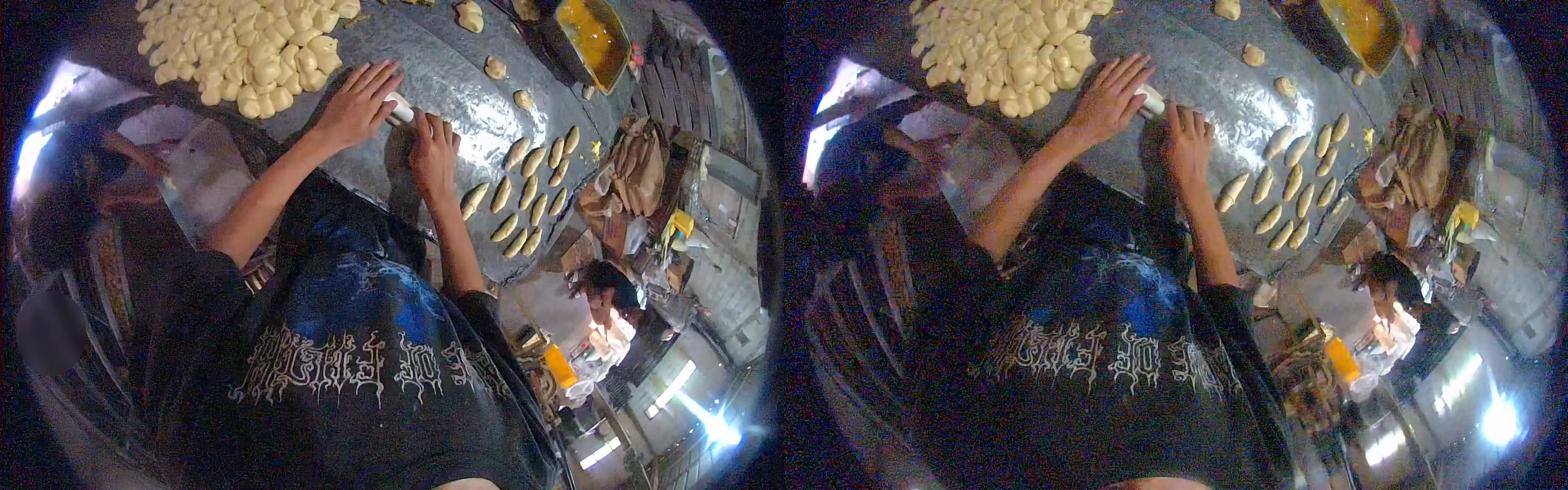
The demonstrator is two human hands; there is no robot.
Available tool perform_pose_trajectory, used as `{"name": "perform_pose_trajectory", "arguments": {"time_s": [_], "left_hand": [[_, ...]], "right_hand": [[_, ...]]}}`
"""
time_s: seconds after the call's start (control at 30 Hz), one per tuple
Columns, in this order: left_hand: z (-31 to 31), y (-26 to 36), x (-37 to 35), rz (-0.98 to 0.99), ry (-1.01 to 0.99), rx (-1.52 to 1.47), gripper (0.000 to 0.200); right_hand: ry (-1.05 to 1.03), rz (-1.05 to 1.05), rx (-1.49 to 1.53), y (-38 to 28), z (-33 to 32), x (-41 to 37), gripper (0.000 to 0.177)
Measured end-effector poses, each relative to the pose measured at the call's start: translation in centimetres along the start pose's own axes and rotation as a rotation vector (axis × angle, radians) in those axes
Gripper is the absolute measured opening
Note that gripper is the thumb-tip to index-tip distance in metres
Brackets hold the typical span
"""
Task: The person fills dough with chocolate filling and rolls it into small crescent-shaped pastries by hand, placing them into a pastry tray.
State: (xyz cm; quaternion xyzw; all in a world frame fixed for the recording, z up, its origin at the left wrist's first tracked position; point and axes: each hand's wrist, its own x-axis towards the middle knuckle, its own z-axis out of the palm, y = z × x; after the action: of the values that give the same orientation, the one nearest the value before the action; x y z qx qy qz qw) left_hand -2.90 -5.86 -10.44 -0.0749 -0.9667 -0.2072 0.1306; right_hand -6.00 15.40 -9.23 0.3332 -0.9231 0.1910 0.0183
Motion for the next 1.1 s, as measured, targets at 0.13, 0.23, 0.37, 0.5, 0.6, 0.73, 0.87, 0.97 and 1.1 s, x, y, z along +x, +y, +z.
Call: {"name": "perform_pose_trajectory", "arguments": {"time_s": [0.13,0.23,0.37,0.5,0.6,0.73,0.87,0.97,1.1], "left_hand": [[0.1,-0.3,0.4,-0.009,-0.049,0.040,0.056],[0.0,-0.5,1.1,-0.026,-0.069,-0.009,0.058],[0.3,-1.6,2.7,-0.013,-0.089,-0.018,0.059],[1.8,-3.4,6.0,0.028,-0.077,-0.019,0.060],[2.3,-4.8,9.5,0.073,-0.035,0.002,0.061],[2.9,-6.0,14.6,0.054,0.012,0.179,0.063],[2.5,-6.1,17.2,0.055,0.235,0.167,0.064],[-1.4,-4.2,13.5,0.116,0.226,-0.170,0.053],[-0.8,-2.2,1.5,0.175,-0.099,-0.384,0.047]], "right_hand": [[0.034,0.064,0.005,-0.8,0.4,-0.3,0.049],[0.031,0.154,-0.060,-1.2,0.5,0.6,0.053],[-0.013,0.273,-0.036,-0.5,1.0,3.0,0.062],[-0.020,0.303,-0.047,1.7,0.8,6.9,0.064],[0.033,0.332,-0.031,4.1,1.5,9.5,0.067],[0.174,0.289,-0.087,7.7,2.0,13.0,0.071],[0.381,0.257,-0.145,7.5,-0.2,15.1,0.072],[0.472,0.206,-0.114,3.8,-2.7,12.3,0.062],[0.364,-0.036,0.041,-0.2,-0.9,2.8,0.046]]}}
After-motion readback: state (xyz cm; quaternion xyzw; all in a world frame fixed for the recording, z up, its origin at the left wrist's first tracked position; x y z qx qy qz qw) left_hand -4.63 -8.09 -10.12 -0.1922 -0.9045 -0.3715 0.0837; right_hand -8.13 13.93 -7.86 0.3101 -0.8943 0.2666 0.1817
